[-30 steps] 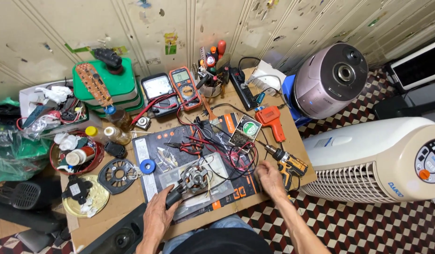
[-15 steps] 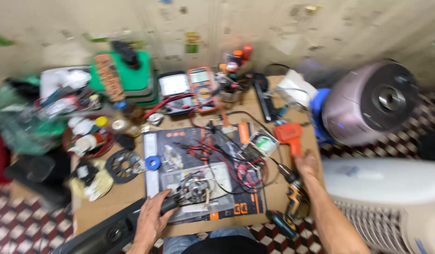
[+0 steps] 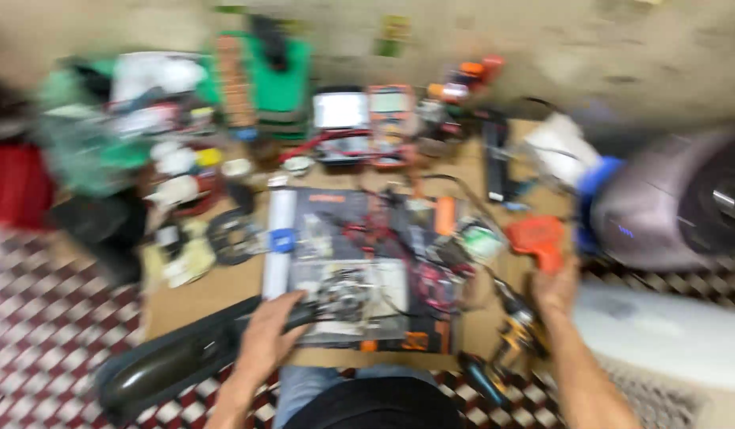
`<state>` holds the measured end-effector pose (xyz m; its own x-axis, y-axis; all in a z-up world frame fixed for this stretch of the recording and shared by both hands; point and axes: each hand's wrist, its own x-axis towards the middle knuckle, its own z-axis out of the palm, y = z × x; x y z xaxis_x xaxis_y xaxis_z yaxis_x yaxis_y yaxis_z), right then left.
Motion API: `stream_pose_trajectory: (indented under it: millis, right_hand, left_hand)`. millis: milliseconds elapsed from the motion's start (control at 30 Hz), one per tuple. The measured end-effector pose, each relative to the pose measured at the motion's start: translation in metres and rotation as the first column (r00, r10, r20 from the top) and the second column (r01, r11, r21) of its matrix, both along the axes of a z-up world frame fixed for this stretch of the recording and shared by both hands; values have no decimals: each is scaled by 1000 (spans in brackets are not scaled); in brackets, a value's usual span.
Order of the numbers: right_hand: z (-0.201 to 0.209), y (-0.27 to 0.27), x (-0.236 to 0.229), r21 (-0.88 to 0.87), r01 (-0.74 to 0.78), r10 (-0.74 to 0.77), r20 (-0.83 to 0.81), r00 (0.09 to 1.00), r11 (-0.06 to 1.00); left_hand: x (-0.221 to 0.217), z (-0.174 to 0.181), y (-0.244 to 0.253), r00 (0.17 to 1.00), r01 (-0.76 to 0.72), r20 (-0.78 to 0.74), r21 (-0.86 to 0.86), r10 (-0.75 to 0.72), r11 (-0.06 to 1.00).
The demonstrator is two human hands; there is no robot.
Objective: Repairing an appliance motor assembly using a multimeter and tools on a workshop workbench.
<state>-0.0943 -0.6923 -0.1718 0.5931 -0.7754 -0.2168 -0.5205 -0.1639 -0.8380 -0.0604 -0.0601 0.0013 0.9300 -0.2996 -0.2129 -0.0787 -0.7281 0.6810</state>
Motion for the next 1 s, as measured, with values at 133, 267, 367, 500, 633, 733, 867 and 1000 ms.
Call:
stream_pose_trajectory:
  millis: [133, 267, 367, 500, 633, 733, 867, 1000]
  right_hand:
    - [58, 34, -27, -624, -267, 121, -266, 956, 735]
    - [96, 57, -27, -560, -180, 54, -233, 971, 809]
    - [117, 70, -14, -358, -28, -53, -215, 975, 933]
    - [117, 78, 5, -183, 1, -63, -331, 942, 983]
    - [122, 74, -4, -111, -69, 26, -347, 937, 991]
    - [145, 77, -37, -169, -21, -34, -319, 947, 985]
    - [148, 123, -109, -121, 339, -352, -503, 789, 933]
    - [53, 150, -147, 16, 208, -161, -574, 803, 978]
  left_hand:
    - [4, 17, 2, 1000, 14, -14, 48, -13, 999]
    - [10, 24, 0, 994, 36, -102, 117, -24, 993]
    - [12, 24, -1, 987, 35, -163, 142, -11, 989]
    - [17, 35, -6, 959, 6, -278, 189, 47, 982]
    - [15, 24, 0, 981, 51, -191, 172, -18, 984]
    - [15, 21, 0, 974, 22, -224, 186, 21, 982]
    - [15, 7, 0, 975, -14, -219, 151, 47, 988]
    - [11, 16, 5, 993, 32, -116, 123, -18, 992]
